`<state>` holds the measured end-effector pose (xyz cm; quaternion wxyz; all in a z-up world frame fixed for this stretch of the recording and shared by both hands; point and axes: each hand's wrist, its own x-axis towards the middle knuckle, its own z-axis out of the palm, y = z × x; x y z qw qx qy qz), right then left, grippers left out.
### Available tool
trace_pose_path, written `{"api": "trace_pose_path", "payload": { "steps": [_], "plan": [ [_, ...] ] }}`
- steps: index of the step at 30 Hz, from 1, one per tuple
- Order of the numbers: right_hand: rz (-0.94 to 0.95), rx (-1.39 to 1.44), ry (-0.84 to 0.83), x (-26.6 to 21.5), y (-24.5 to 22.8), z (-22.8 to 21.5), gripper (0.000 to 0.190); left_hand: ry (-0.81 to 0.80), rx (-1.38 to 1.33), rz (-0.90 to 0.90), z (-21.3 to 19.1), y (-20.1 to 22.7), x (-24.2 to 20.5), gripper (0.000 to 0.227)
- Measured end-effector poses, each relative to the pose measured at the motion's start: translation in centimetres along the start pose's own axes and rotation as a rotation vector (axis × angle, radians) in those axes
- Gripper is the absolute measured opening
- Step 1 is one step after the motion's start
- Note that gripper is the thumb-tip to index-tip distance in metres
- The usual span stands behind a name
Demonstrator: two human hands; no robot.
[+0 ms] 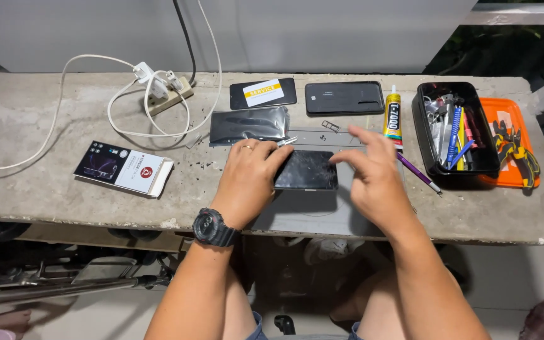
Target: Inspecting and assembling the internal components of a smartphone screen assembly using precision tools.
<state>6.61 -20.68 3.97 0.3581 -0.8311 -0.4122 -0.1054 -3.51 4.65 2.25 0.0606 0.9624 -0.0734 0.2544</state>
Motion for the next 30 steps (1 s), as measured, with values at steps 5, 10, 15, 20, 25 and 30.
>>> {"api": "trace_pose_path", "payload": {
  "steps": [5, 10, 15, 20, 25, 30],
  "plan": [
    [0.187, 0.301, 0.312, -0.3, 1.6, -0.6, 0.037, -0.082, -0.54, -0.403, -1.7, -0.8, -0.1, 0.055],
    [0.223, 0.348, 0.277, -0.8, 2.9, 0.9, 0.029, -0.096, -0.913, -0.678, -2.8, -1.3, 0.4, 0.046],
    [0.151, 0.305, 0.244, -0.8, 2.9, 1.8, 0.026, -0.096, -1.04, -0.732, -1.6, -1.8, 0.0, 0.036],
    [0.115, 0.304, 0.213, -0.8, 2.2, 2.5, 0.024, -0.082, -1.518, -0.958, -2.4, 0.7, 0.6, 0.018],
    [0.163, 0.35, 0.199, -0.7, 0.9, 2.8, 0.022, -0.223, -1.781, -0.959, -2.3, 2.2, 0.8, 0.029],
    [0.338, 0.679, 0.226, -0.5, 0.5, 2.6, 0.033, -0.397, -1.873, -0.876, -0.8, 3.5, 0.3, 0.026]
  ]
}}
